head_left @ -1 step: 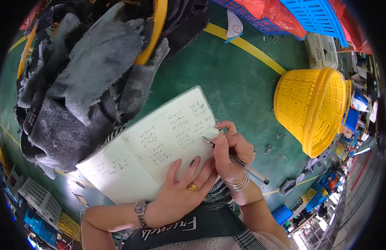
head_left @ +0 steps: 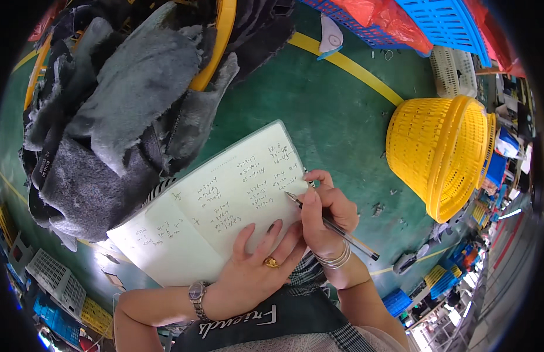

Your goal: Sorting and cutting shoe components while recording data in a notebook.

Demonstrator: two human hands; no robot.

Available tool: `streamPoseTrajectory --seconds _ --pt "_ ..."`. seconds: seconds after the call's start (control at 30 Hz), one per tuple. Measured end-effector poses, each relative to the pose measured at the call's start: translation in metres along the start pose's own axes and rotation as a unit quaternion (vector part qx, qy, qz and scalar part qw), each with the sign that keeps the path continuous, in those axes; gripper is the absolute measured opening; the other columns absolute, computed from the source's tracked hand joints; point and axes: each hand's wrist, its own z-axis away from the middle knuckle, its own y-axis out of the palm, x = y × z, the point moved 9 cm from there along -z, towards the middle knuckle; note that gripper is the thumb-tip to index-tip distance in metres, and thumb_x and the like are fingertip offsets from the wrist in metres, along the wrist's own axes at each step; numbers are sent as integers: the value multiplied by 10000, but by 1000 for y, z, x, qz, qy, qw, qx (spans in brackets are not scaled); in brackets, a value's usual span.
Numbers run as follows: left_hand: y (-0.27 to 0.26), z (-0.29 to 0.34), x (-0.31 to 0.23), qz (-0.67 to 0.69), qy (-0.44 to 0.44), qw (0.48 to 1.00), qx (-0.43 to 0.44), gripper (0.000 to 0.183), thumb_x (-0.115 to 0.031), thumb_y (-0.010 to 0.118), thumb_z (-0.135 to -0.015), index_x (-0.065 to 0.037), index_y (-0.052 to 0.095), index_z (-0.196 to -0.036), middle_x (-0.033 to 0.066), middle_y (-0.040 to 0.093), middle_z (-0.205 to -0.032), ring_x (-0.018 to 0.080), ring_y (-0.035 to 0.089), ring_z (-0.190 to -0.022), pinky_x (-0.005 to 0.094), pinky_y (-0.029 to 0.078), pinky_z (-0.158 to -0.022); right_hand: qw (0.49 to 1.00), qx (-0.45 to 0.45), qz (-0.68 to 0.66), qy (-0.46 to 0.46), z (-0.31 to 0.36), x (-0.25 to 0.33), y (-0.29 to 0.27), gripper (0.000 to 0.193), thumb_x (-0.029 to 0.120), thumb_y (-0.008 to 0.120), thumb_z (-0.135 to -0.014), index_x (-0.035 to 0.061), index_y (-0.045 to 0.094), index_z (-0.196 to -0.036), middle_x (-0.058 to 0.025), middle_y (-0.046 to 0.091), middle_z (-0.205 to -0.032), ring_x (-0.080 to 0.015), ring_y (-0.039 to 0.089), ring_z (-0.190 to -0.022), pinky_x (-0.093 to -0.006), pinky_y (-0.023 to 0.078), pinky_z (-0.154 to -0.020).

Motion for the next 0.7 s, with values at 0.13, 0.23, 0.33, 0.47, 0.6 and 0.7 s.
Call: streamPoseTrajectory --seconds 0.13,0.23,0.33,0.47,0.6,0.7 --pt "4 -1 -2 -11 22 1000 -5 414 -241 496 -786 -180 553 -1191 22 446 -1319 211 346 -1237 481 223 -1020 1000 -1 19 -7 -2 1 -2 221 -99 601 -768 43 483 -647 7 458 -532 -87 396 -437 -415 480 -764" --pt "5 1 -1 -22 13 1000 -10 421 -237 485 -794 -186 544 -1208 17 440 -1326 211 344 -1238 484 225 -1019 1000 5 17 -10 -1 0 0 224 -97 593 -774 42 477 -642 5 459 -532 -88 401 -441 -421 482 -766" --pt "5 -1 -1 -23 18 1000 -7 420 -235 484 -798 -190 542 -1211 10 437 -1329 206 344 -1237 479 224 -1023 1000 18 16 0 -1 -1 -2 232 -98 586 -778 43 471 -634 4 463 -534 -89 403 -441 -424 484 -768" --pt "5 -1 -1 -41 14 999 -14 424 -237 483 -802 -195 539 -1220 5 436 -1329 197 345 -1235 468 225 -1025 1000 -2 4 5 0 -4 -3 234 -101 575 -784 42 468 -632 1 460 -531 -88 403 -442 -425 489 -766" --pt "4 -1 -1 -39 13 999 -21 428 -237 482 -807 -204 537 -1231 -3 435 -1329 186 346 -1230 457 223 -1028 999 -27 19 31 1 -5 -6 229 -103 570 -788 37 472 -635 -1 467 -531 -85 411 -450 -432 494 -765" --pt "5 0 -1 -44 13 999 -24 431 -234 480 -809 -209 537 -1236 -4 436 -1328 184 346 -1229 456 219 -1030 999 -27 16 40 -1 -4 -5 232 -99 575 -789 35 474 -629 -1 471 -527 -86 415 -450 -433 501 -754"
